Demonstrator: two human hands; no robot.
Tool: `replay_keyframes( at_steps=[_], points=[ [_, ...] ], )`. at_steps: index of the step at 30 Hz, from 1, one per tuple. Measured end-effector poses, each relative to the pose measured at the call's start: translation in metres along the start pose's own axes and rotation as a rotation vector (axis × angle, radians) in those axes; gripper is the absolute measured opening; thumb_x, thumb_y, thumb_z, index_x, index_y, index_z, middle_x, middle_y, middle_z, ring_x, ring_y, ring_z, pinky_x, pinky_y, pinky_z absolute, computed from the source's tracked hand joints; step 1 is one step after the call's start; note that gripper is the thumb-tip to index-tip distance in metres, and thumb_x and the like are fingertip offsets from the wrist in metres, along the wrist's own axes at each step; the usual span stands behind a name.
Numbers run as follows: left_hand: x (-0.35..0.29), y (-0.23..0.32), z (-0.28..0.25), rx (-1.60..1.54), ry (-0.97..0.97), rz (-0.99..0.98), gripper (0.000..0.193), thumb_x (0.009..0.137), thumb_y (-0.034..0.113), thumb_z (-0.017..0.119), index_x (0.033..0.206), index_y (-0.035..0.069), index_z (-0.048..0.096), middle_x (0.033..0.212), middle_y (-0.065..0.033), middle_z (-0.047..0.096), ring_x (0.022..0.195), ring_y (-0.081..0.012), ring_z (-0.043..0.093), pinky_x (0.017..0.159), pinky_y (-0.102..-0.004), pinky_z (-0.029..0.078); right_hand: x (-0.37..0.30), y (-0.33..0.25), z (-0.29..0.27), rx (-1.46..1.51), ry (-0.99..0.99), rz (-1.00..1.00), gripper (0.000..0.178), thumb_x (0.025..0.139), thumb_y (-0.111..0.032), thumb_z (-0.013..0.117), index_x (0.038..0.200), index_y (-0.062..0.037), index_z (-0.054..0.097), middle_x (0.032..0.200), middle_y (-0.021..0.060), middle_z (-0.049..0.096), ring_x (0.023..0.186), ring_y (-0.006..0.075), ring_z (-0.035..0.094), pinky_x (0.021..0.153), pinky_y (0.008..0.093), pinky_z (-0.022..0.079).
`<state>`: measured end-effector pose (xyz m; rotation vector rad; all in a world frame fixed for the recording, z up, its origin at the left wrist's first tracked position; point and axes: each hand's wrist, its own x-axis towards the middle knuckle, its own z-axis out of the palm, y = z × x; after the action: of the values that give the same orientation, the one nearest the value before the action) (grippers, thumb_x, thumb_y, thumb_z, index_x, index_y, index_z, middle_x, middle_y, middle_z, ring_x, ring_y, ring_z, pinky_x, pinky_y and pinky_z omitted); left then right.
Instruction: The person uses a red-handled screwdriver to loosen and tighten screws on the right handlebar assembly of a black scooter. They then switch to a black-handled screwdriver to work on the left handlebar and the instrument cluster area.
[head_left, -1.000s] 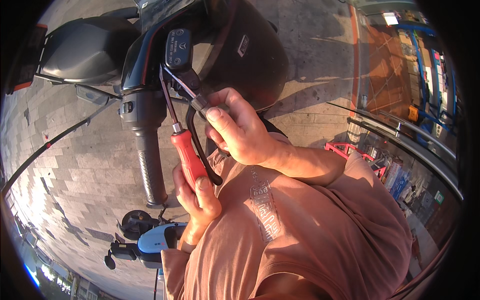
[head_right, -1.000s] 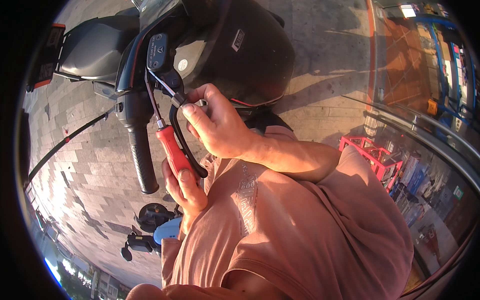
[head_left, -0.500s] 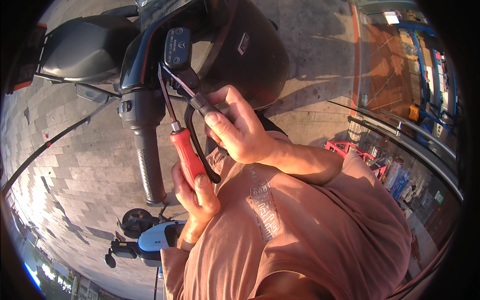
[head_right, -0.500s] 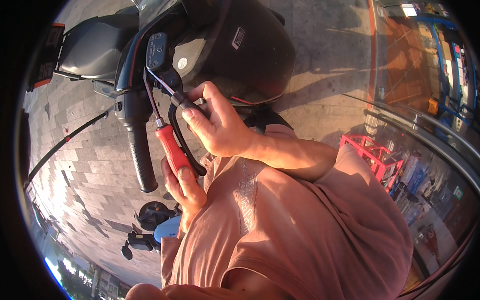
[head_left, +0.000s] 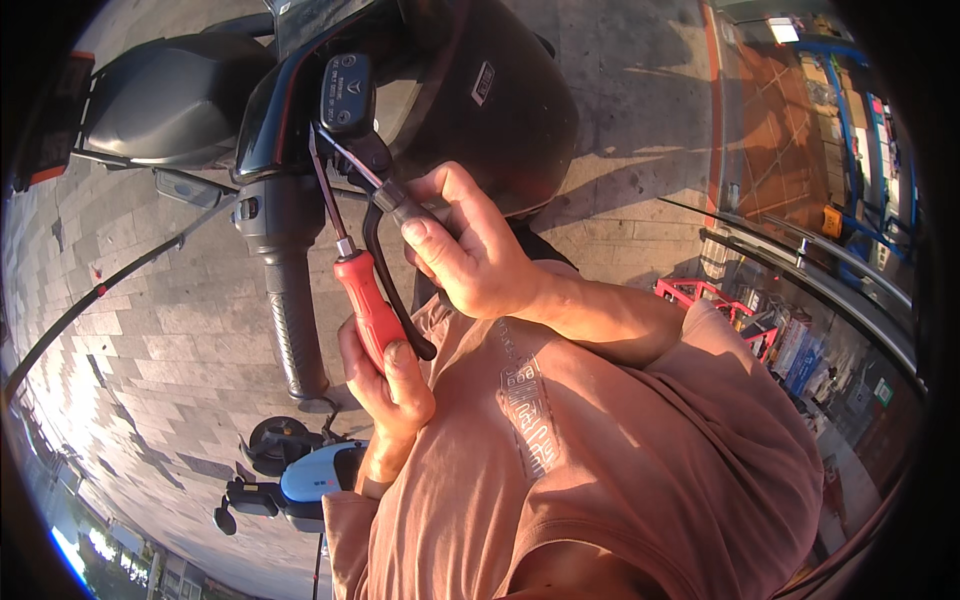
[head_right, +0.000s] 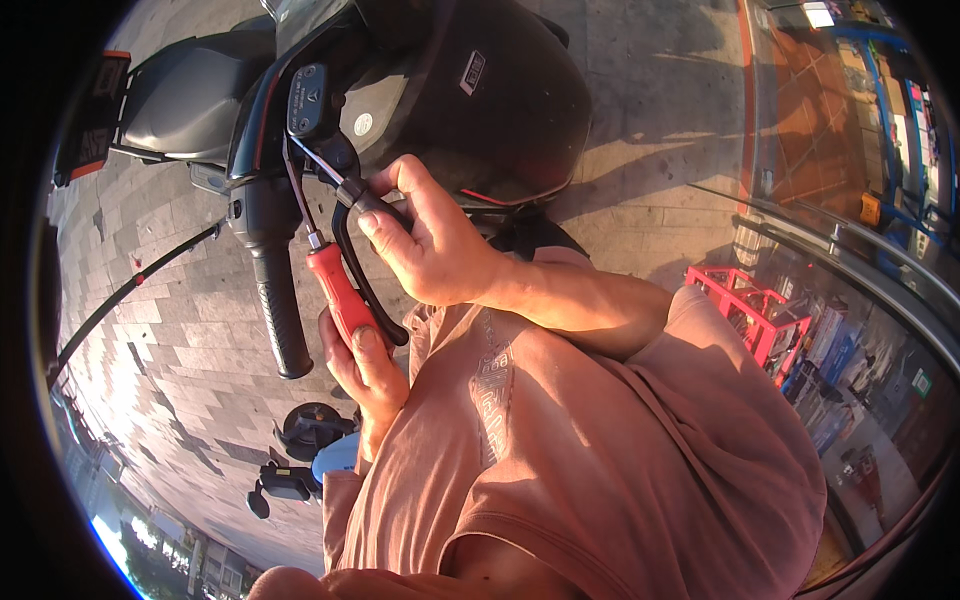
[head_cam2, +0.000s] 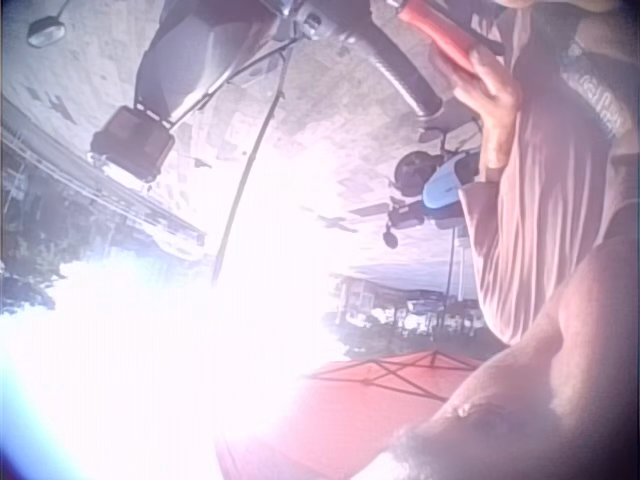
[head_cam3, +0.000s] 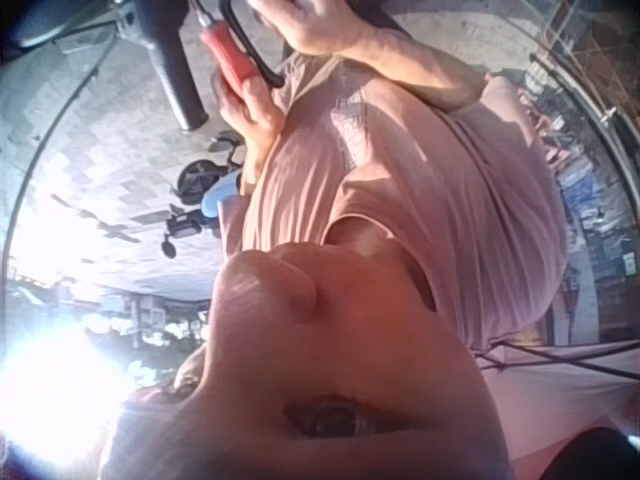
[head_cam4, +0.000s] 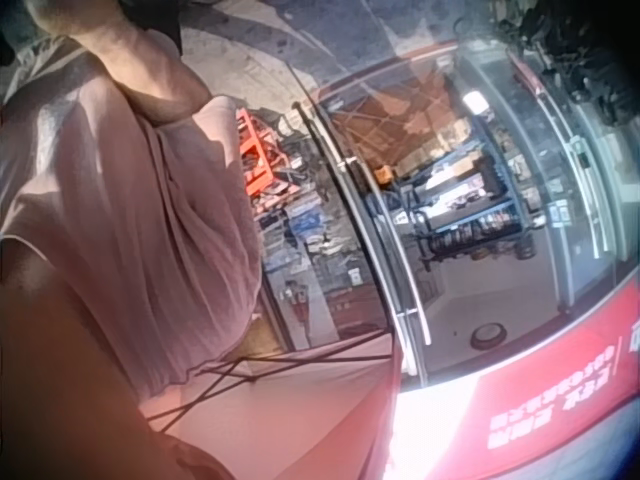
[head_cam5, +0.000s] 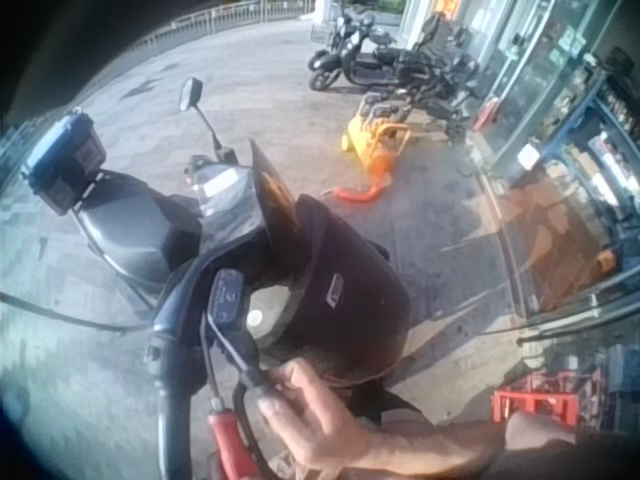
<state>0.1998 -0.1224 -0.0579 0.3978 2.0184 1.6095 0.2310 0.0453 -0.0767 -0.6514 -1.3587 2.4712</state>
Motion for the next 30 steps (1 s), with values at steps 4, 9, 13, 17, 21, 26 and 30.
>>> replay_keyframes(
  at_steps=[4,9,13,17,21,26,30],
  points=[
    [-0.001,0.001,-0.001,-0.014,-0.007,-0.012,0.057,0.096,0.044,0.056,0.118,-0.008,0.046,0.076,-0.0045,0.057,0.064,-0.0098,0.05,0.059,-0.0232,0.04,0.0,0.002,-0.001,-0.045,0.004,-0.029,0.017,0.099,-0.008,0.055,0.111,-0.0038,0.043,0.082,-0.0027,0.048,0.068,0.0016,0.043,0.057,0.0196,0.036],
    [0.0,-0.002,-0.001,0.005,0.006,-0.011,0.06,0.095,0.046,0.057,0.119,-0.008,0.046,0.077,-0.005,0.057,0.065,-0.0101,0.051,0.06,-0.0238,0.041,0.0,0.002,-0.001,-0.112,0.007,-0.018,0.018,0.099,-0.008,0.056,0.111,-0.0039,0.043,0.08,-0.0031,0.048,0.068,0.0013,0.043,0.057,0.0197,0.036],
    [-0.001,-0.002,-0.001,0.026,0.008,-0.02,0.063,0.095,0.049,0.058,0.119,-0.008,0.047,0.079,-0.0054,0.057,0.067,-0.0104,0.051,0.062,-0.0244,0.042,0.0,-0.002,0.001,-0.062,0.031,-0.03,0.018,0.1,-0.01,0.055,0.111,-0.0034,0.043,0.078,-0.0026,0.048,0.066,0.0019,0.043,0.055,0.0205,0.037],
    [-0.004,0.001,0.002,0.041,0.026,-0.009,0.065,0.094,0.051,0.058,0.119,-0.009,0.048,0.08,-0.0057,0.058,0.068,-0.0106,0.051,0.062,-0.0247,0.042,-0.001,-0.011,0.001,-0.037,0.027,0.031,0.019,0.1,-0.012,0.055,0.112,-0.0028,0.043,0.078,-0.0014,0.051,0.065,0.0033,0.045,0.055,0.0212,0.038],
    [-0.003,0.007,0.004,-0.003,-0.004,-0.034,0.061,0.095,0.046,0.059,0.12,-0.008,0.048,0.084,-0.0054,0.057,0.07,-0.0106,0.051,0.065,-0.0246,0.042,0.001,-0.017,0.0,0.009,0.041,0.096,0.021,0.099,-0.015,0.057,0.111,-0.0024,0.045,0.077,0.0003,0.052,0.063,0.0049,0.045,0.055,0.0229,0.038],
    [-0.006,0.033,0.003,-0.041,-0.059,-0.14,0.047,0.098,0.033,0.058,0.123,-0.005,0.046,0.088,-0.0037,0.055,0.072,-0.0087,0.048,0.066,-0.0228,0.041,-0.008,-0.02,-0.003,-0.216,0.087,0.046,0.025,0.098,-0.018,0.059,0.113,-0.0014,0.049,0.075,0.002,0.051,0.062,0.0063,0.044,0.054,0.0261,0.038],
    [-0.01,0.058,0.004,-0.11,-0.106,-0.238,0.047,0.098,0.026,0.057,0.131,-0.004,0.041,0.088,-0.0039,0.055,0.071,-0.0075,0.047,0.065,-0.0219,0.04,-0.027,-0.023,-0.015,-0.181,-0.008,0.105,0.027,0.097,-0.017,0.06,0.115,0.001,0.049,0.078,0.0028,0.05,0.066,0.0068,0.045,0.058,0.0263,0.04]
  ],
)
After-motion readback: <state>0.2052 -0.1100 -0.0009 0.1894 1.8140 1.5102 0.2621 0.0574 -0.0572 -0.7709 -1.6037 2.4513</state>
